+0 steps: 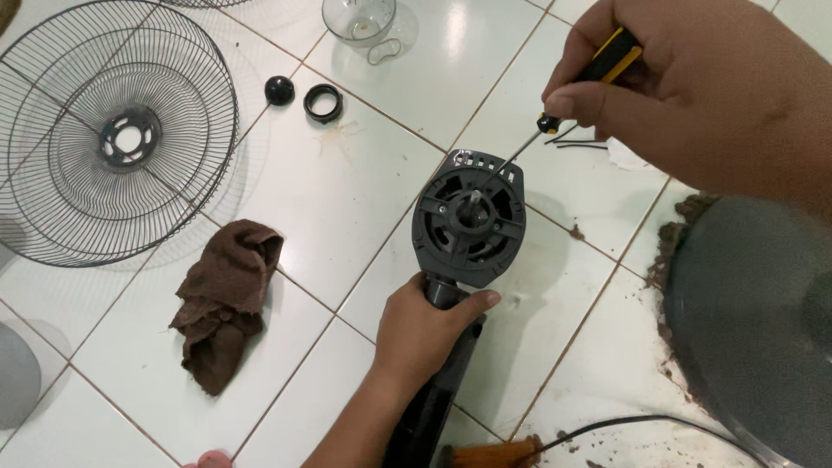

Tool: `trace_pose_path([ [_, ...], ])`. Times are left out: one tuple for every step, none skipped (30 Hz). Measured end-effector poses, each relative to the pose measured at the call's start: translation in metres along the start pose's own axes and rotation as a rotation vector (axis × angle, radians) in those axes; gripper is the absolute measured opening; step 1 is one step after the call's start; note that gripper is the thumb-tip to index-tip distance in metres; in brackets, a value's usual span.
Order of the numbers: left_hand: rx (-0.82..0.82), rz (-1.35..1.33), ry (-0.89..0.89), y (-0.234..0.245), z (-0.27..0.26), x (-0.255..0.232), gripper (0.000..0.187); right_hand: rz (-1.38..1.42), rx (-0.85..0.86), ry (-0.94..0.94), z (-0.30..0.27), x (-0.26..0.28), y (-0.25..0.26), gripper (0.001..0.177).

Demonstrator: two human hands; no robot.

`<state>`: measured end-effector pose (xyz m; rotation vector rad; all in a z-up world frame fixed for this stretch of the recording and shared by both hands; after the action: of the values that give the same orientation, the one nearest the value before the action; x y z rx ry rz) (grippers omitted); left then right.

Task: The person lubricates the internal shaft of a disassembled fan motor with oil from a glass bowl. They then reassemble the motor by placing a plastic housing cover over the shaft and securing it with screws using a screwdriver.

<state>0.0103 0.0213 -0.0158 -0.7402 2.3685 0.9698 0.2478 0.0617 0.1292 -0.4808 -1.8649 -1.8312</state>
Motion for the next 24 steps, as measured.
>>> trace_pose_path([
  [-0.010,0.007,0.005,0.000,-0.001,0.000,0.051,-0.014,-0.003,-0.021,0.000,0.002,0.000,0.027],
  [-0.021,0.013,0.004,-0.001,-0.001,0.000,0.050,-0.032,-0.011,-0.042,0.000,0.004,-0.001,0.028],
  [-0.033,0.020,0.004,-0.001,-0.002,0.000,0.049,-0.049,-0.018,-0.062,-0.001,0.007,-0.001,0.028],
  [-0.043,0.028,0.001,-0.001,-0.003,0.001,0.048,-0.050,0.005,-0.133,0.000,0.009,-0.001,0.029],
  [-0.053,0.037,-0.002,-0.001,-0.003,0.001,0.047,-0.050,0.028,-0.203,0.000,0.010,-0.001,0.030],
  [-0.060,0.035,0.009,-0.002,-0.003,0.002,0.047,-0.050,0.048,-0.275,0.000,0.011,0.000,0.032],
  [-0.067,0.033,0.021,-0.003,-0.003,0.003,0.048,-0.051,0.058,-0.262,0.000,0.014,0.001,0.033],
  [-0.076,0.031,0.032,-0.004,-0.002,0.004,0.049,-0.053,0.069,-0.248,0.001,0.016,0.001,0.035],
  [-0.081,0.044,0.039,-0.005,-0.002,0.005,0.049,-0.031,0.081,-0.246,0.003,0.017,0.000,0.036],
  [-0.087,0.056,0.042,-0.005,0.000,0.005,0.050,-0.012,0.089,-0.244,0.004,0.018,0.000,0.037],
  [-0.094,0.067,0.045,-0.005,0.002,0.006,0.050,0.032,0.100,-0.253,0.004,0.019,-0.001,0.037],
  [-0.076,0.025,0.069,-0.006,0.003,0.008,0.050,0.066,0.113,-0.269,0.005,0.019,-0.001,0.036],
  [-0.058,-0.017,0.092,-0.007,0.005,0.010,0.051,0.101,0.126,-0.284,0.005,0.018,-0.001,0.035],
  [-0.036,-0.058,0.119,-0.008,0.006,0.013,0.051,0.126,0.144,-0.306,0.005,0.017,-0.003,0.034],
  [-0.026,-0.037,0.119,-0.009,0.010,0.015,0.052,0.157,0.151,-0.295,0.006,0.015,-0.002,0.033],
  [-0.013,-0.015,0.120,-0.010,0.014,0.017,0.054,0.190,0.161,-0.288,0.005,0.014,-0.003,0.032],
  [-0.001,0.007,0.122,-0.011,0.019,0.020,0.056,0.227,0.159,-0.247,0.006,0.014,-0.004,0.030],
  [0.037,-0.001,0.151,-0.012,0.024,0.024,0.055,0.265,0.160,-0.206,0.007,0.014,-0.005,0.029],
  [0.076,-0.010,0.180,-0.013,0.029,0.028,0.054,0.272,0.161,-0.210,0.007,0.012,-0.005,0.029],
  [0.115,-0.019,0.213,-0.015,0.032,0.031,0.053,0.280,0.166,-0.214,0.008,0.011,-0.006,0.030],
  [0.121,-0.050,0.218,-0.017,0.035,0.034,0.054,0.288,0.170,-0.217,0.008,0.011,-0.006,0.030],
  [0.125,-0.082,0.227,-0.019,0.036,0.036,0.055,0.293,0.165,-0.200,0.009,0.011,-0.006,0.030],
  [0.129,-0.114,0.236,-0.020,0.037,0.037,0.056,0.299,0.159,-0.183,0.009,0.012,-0.006,0.030],
  [0.130,-0.127,0.247,-0.021,0.038,0.038,0.056,0.305,0.156,-0.164,0.010,0.014,-0.005,0.031],
])
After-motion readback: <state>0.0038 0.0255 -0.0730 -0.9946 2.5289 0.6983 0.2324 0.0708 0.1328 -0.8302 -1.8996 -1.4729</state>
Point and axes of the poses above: each hand's wrist, its own z-axis towards the middle knuckle, its own y-axis out of the back of the hand, x = y × z, the point moved 3 cm from there along z, towards the middle knuckle, and after that the axes turned 8 degrees about z, right-handed, at the moved point
